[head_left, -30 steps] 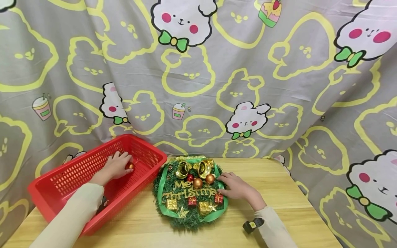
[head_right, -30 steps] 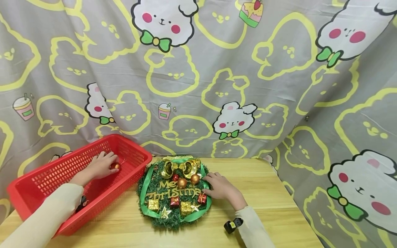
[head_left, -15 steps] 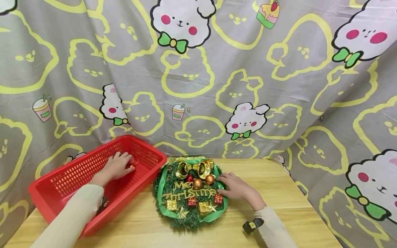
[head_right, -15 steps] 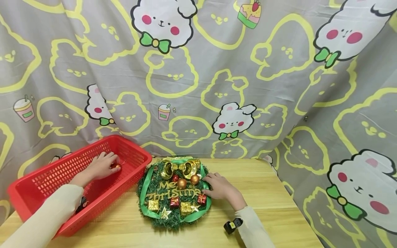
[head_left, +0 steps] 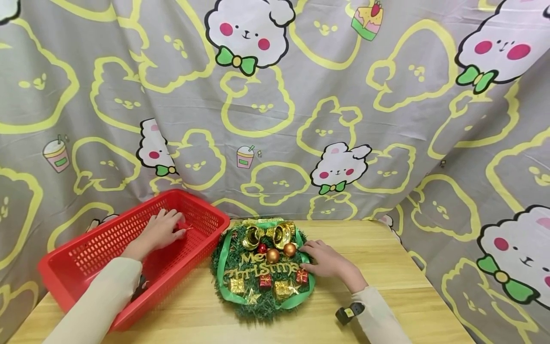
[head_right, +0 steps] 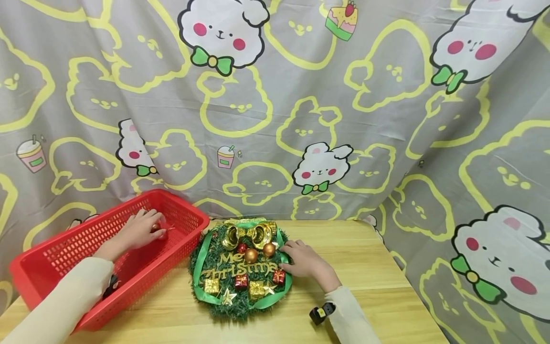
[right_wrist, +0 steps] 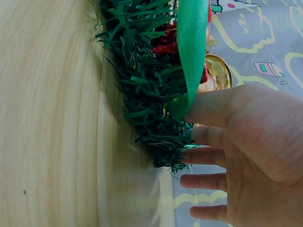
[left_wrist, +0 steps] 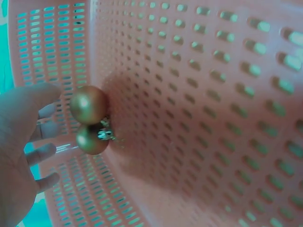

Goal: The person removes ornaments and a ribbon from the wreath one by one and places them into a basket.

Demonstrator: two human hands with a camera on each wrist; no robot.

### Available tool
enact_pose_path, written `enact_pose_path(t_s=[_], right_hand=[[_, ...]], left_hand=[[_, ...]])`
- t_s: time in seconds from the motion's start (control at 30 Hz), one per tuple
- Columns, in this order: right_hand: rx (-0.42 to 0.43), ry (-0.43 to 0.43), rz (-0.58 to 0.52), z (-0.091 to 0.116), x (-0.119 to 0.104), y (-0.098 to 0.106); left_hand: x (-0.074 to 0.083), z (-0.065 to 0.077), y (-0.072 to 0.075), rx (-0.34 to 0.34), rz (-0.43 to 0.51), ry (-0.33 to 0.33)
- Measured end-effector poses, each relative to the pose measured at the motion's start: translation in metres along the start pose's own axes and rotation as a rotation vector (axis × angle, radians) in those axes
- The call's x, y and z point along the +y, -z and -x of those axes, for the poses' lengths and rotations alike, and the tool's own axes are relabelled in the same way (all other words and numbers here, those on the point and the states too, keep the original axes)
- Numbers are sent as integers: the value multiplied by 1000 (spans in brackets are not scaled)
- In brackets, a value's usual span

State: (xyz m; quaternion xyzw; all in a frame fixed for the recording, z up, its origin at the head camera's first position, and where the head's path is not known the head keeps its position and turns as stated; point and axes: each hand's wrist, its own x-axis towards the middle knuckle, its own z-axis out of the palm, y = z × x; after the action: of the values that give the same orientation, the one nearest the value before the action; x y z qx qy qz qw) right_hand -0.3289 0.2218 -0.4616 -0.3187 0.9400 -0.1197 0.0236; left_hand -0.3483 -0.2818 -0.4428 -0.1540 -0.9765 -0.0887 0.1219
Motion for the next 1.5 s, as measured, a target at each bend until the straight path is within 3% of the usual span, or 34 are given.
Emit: enact_pose_path(t_s=[0.4,0.8,1.0,1.27,1.5], right_hand=[[-4,0,10,0,-1,3],[-3,-7,3,1,-1,3],[-2,0,12,2,-1,0],[9,8,14,2,-1,-1],[23,25,26,1,-2,-2]], left_hand=[[6,-9,18,54,-21,-31],[24,-18,49,118,-25,-69],[46,-26,64,144,-12,-101],[83,-33,74,220,-7,-224],[112,-36,80,232,-8,-282]])
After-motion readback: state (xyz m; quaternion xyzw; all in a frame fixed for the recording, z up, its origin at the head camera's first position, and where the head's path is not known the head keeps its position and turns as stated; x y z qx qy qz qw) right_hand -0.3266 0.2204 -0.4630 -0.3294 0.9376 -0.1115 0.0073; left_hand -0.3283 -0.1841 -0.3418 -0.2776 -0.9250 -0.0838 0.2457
